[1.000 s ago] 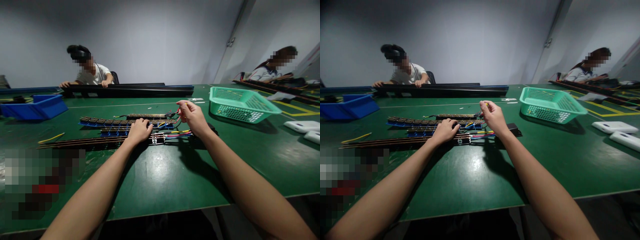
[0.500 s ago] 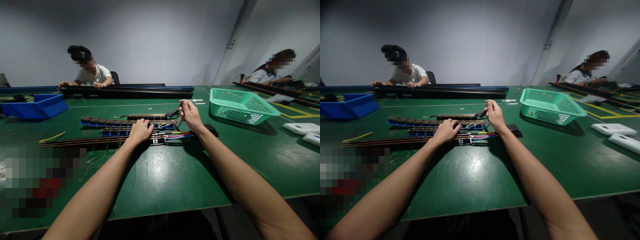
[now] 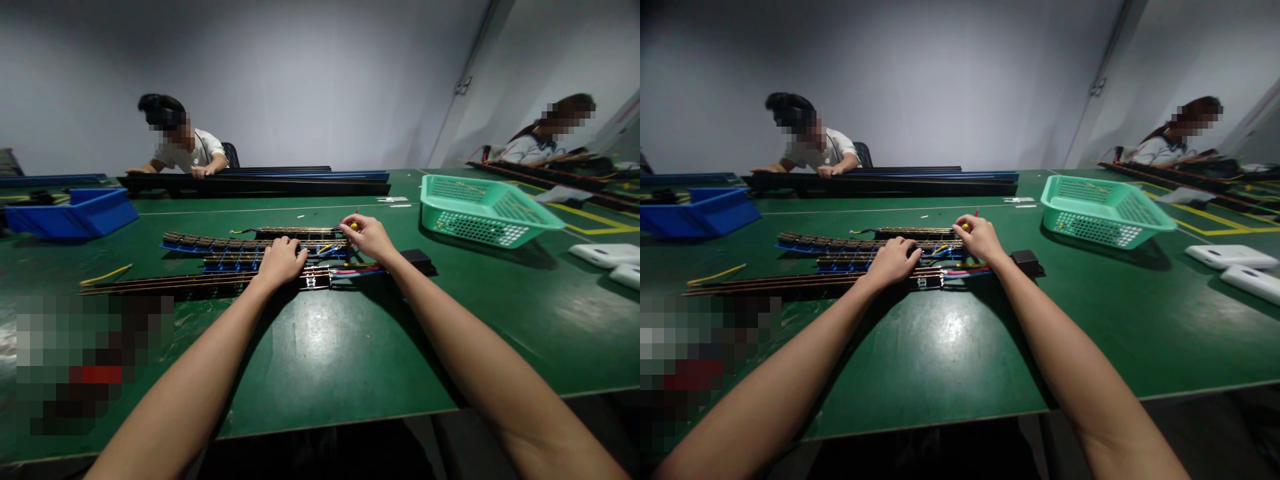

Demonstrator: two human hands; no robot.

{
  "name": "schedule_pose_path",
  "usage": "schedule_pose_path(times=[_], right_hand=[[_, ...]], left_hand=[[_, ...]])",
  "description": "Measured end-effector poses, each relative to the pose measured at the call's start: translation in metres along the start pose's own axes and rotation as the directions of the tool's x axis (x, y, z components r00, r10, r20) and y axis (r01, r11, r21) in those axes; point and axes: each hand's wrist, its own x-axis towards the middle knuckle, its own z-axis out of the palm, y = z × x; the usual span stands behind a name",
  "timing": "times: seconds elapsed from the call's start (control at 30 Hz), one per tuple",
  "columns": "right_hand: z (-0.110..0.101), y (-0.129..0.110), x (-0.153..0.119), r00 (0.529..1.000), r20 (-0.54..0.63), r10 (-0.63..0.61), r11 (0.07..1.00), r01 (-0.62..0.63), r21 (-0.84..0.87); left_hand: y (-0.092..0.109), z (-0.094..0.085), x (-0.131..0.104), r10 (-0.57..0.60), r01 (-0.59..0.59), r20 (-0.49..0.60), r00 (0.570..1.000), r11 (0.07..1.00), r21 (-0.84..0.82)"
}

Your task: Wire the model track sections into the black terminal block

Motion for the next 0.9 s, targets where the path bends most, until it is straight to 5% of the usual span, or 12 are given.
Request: schedule_pose_path(times=[0.17,0.3,0.43,0.5,0.7,0.9], right_hand=[[0.007,-0.012,-0.013,0.992,0.124,-0.028,0.997,0.037,-0.071],[0.012,-0.008,-0.009,0.993,-0.119,0.019,1.0,-0.02,-0.007],[0.006,-0.004,-0.008,0.943,-0.304,0.134,0.962,-0.049,0.27],[0.001,-0.011,-0.015,0.958,-0.274,0.085,0.946,0.009,0.325],[-0.012,-0.067,-0.052,0.965,-0.159,-0.209,0.962,0.232,0.143],[-0.013,-0.096,-0.091,0.966,-0.129,-0.225,0.946,0.249,0.206]], left_hand=[[0.001,-0.001,0.0,-0.012,0.013,0.005,1.0,1.0,-0.008],[0.0,0.0,0.0,-0.009,0.009,0.004,1.0,1.0,-0.011],[0.0,0.0,0.0,-0.002,0.002,0.0,1.0,1.0,-0.007],[0.0,0.0,0.0,-0.003,0.003,0.002,1.0,1.0,0.0],[0.001,0.0,-0.001,0.001,-0.001,-0.002,1.0,1.0,0.002],[0.0,0.002,-0.001,0.009,-0.009,-0.019,1.0,1.0,-0.006]])
